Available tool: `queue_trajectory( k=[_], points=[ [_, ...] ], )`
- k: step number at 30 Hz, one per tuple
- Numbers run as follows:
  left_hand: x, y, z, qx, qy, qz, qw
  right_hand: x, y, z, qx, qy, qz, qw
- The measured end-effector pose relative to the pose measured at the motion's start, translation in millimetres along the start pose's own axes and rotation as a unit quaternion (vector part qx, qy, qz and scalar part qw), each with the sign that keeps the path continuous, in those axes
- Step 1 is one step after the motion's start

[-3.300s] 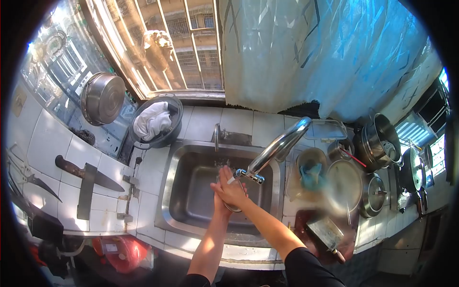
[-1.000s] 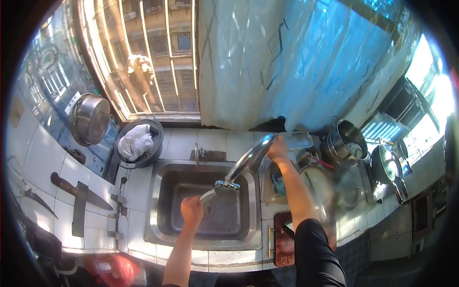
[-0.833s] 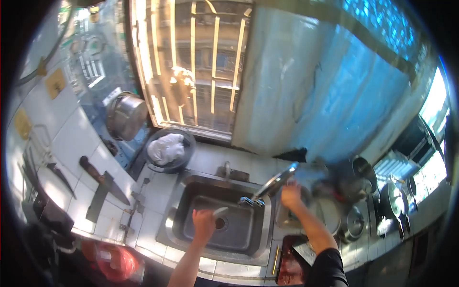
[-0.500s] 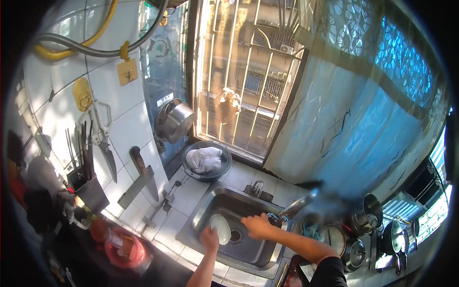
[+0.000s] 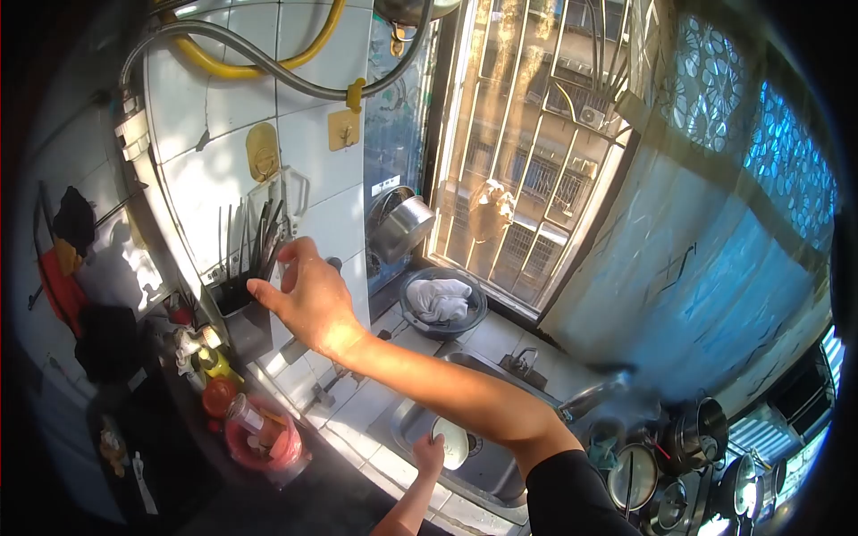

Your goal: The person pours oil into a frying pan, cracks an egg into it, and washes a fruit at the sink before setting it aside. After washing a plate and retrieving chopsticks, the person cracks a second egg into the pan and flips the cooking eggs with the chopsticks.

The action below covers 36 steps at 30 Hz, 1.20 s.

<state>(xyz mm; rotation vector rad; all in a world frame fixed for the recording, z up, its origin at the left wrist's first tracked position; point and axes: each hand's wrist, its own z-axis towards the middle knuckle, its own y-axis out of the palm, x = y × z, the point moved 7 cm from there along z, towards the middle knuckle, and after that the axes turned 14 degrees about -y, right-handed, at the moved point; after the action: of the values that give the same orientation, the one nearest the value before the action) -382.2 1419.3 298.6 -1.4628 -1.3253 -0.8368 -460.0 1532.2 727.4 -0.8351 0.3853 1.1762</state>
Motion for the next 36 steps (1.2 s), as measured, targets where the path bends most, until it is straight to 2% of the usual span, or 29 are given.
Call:
queue_trajectory(
  k=[2, 6, 11, 13, 14, 15, 17, 18, 21, 31, 36],
  points=[
    [-0.2, -0.9, -1.2, -0.001, 0.003, 0.008, 1.0, -4.2, -9.1, 3.6, 0.123, -0.013, -0.022, 0.992],
    [-4.3, 1.5, -1.8, -0.013, -0.004, 0.026, 1.0, -9.6, -21.5, 24.0, 0.164, -0.082, -0.009, 0.983],
    [13.7, -5.8, -13.0, -0.02, -0.003, 0.025, 0.999, -11.1, -27.2, 37.2, 0.161, -0.076, 0.011, 0.984],
    [17.2, -8.7, -16.9, -0.021, -0.003, 0.025, 0.999, -8.5, -31.2, 46.2, 0.174, -0.041, 0.051, 0.983],
    [18.6, -9.3, -18.2, -0.024, -0.004, 0.029, 0.999, -10.2, -35.6, 49.9, 0.164, -0.001, 0.025, 0.986],
    [19.5, -9.5, -18.8, -0.027, -0.005, 0.034, 0.999, -10.5, -37.4, 54.9, 0.163, -0.002, 0.024, 0.986],
    [14.9, -8.7, -18.3, -0.026, 0.004, 0.021, 0.999, -4.8, -27.8, 62.0, 0.058, 0.062, -0.032, 0.996],
    [13.2, -8.5, -17.7, -0.027, 0.013, 0.01, 1.0, -3.6, -26.8, 63.6, 0.037, 0.077, -0.049, 0.995],
    [10.6, -9.8, -18.1, -0.031, 0.013, 0.013, 0.999, -8.1, -25.7, 67.7, 0.02, 0.088, -0.068, 0.994],
    [9.5, -17.1, -25.7, -0.041, 0.007, -0.013, 0.999, -5.1, -19.5, 87.2, 0.049, 0.081, -0.119, 0.988],
    [24.6, -26.5, -35.0, -0.039, 0.018, -0.001, 0.999, -16.6, -31.9, 98.5, 0.054, 0.027, -0.147, 0.987]
  ],
)
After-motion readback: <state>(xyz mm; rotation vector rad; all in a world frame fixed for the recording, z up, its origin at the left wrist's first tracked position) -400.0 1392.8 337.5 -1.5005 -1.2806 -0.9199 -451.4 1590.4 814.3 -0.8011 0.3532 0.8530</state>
